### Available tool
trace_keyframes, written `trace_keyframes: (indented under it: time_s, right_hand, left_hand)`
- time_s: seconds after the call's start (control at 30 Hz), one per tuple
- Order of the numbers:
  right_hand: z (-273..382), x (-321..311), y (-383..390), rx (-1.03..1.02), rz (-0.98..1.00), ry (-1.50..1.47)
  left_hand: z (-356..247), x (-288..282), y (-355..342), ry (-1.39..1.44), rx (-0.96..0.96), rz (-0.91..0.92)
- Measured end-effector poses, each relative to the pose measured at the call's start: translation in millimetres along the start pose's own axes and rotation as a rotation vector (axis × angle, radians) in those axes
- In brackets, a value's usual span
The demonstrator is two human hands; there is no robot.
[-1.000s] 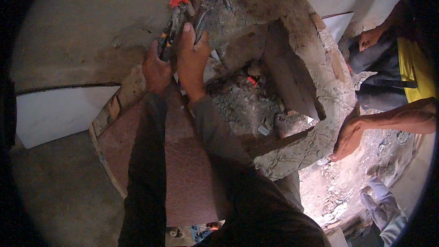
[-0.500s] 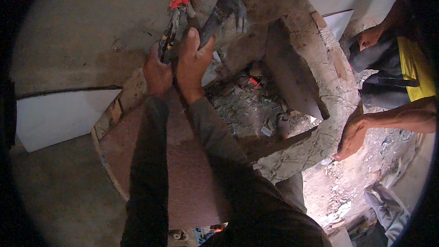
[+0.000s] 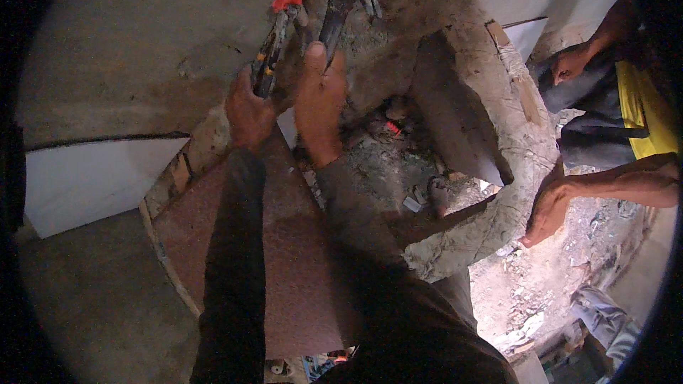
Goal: The person uses pliers and a hammer to adjust a pipe fixture embedded in a tiled concrete structure while another person assists by holding the structure.
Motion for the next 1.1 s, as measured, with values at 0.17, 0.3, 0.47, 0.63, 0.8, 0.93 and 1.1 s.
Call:
trace_keyframes:
  time_s: [0.17, 0.3, 0.47, 0.63, 0.8, 0.93, 1.1]
  right_hand:
    - [13, -22, -26, -0.296, 0.004, 0.27]
    - [5, -27, -51, -0.177, 0.067, 0.344]
    - [6, -35, -48, -0.205, -0.002, 0.36]
    - [10, -28, -41, -0.207, 0.029, 0.475]
    - [9, -25, -40, -0.205, -0.041, 0.597]
    - [9, -25, -32, -0.145, 0.074, 0.303]
    - [8, -20, -38, -0.224, 0.022, 0.362]
  left_hand:
    - [-1, 4, -3, -0.01, -0.054, 0.04]
    - [-1, 2, -3, -0.027, -0.022, 0.038]
    - [-7, 1, -7, 0.078, -0.09, 0.036]
    - [-4, 0, -3, -0.034, -0.027, 0.044]
    - [-5, 0, -2, -0.006, -0.058, 0.029]
    - [-7, -1, -4, -0.038, -0.022, 0.007]
    - [-8, 2, -4, -0.032, -0.038, 0.006]
Point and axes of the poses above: each hand's wrist, its own y-axis away from the middle knuckle, its own x-axis out of the palm, z = x × y, the point moved 6 cm from there along -y, towards the middle knuckle, and after that the axes turned 14 degrees about x, right-handed, at the moved point
